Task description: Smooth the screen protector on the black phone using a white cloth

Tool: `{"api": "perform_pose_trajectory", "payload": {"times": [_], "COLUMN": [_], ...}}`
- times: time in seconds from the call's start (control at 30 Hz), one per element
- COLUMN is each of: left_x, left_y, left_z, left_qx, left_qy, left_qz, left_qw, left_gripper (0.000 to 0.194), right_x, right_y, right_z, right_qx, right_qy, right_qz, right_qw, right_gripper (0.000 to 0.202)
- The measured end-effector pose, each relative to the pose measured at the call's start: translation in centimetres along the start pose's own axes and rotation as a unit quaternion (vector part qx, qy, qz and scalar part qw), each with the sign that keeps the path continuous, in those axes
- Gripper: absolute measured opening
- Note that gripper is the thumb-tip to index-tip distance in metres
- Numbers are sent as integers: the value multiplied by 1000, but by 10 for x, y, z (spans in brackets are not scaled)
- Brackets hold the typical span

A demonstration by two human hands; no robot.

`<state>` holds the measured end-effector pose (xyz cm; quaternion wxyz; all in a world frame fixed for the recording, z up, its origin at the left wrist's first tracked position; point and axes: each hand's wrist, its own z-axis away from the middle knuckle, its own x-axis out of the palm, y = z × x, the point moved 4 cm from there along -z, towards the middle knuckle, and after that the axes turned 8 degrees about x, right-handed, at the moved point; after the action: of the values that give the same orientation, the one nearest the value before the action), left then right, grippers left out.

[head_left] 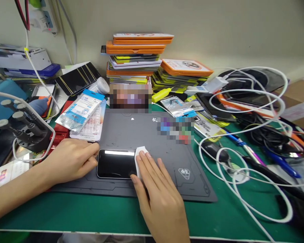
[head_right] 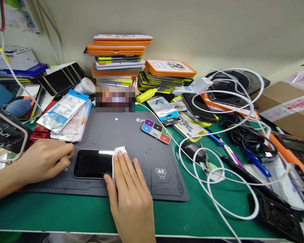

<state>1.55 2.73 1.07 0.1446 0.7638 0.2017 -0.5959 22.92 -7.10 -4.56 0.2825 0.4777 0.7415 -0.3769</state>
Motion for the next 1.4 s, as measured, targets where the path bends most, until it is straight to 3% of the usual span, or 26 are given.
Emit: {"api": "perform_pose_trajectory", "payload": {"times": [0.17, 0.37, 0.53, 0.67, 0.77, 0.93, 1.13, 1.4], "left_x": [3, 4, 4, 4, 4, 6, 6, 7], "left_y": [-1, -1, -1, -1, -3, -3, 0, 0], "left_z": [3, 2, 2, 3, 3, 3, 3, 0], "left_qx": [-4, -7, -9, -11, -22, -12, -2, -4], "left_qy": [5, 4, 1, 1, -6, -21, -17, -17], "left_qz": [-8, -9, -4, -8, 3, 17, 17, 23], "left_qw": [1000, 1000, 1000, 1000, 1000, 1000, 1000, 1000], "left_gripper": [23, 22, 21, 22, 23, 21, 20, 20], "right_x": [-1, 4, 16, 25, 28, 18, -1, -11], "right_y": [-2, -8, -36, -67, -75, -47, -1, -9], "right_z": [1, -8, -20, -21, -20, -16, 3, 26], "right_qx": [-11, -14, -5, -13, -33, -45, -17, -28], "right_qy": [27, 4, -49, -71, -84, -78, -58, -32], "right_qz": [55, 72, 24, -32, -52, -37, -3, 34], "right_qw": [998, 997, 998, 997, 995, 995, 998, 999], "right_gripper": [45, 58, 82, 85, 84, 61, 52, 60]}}
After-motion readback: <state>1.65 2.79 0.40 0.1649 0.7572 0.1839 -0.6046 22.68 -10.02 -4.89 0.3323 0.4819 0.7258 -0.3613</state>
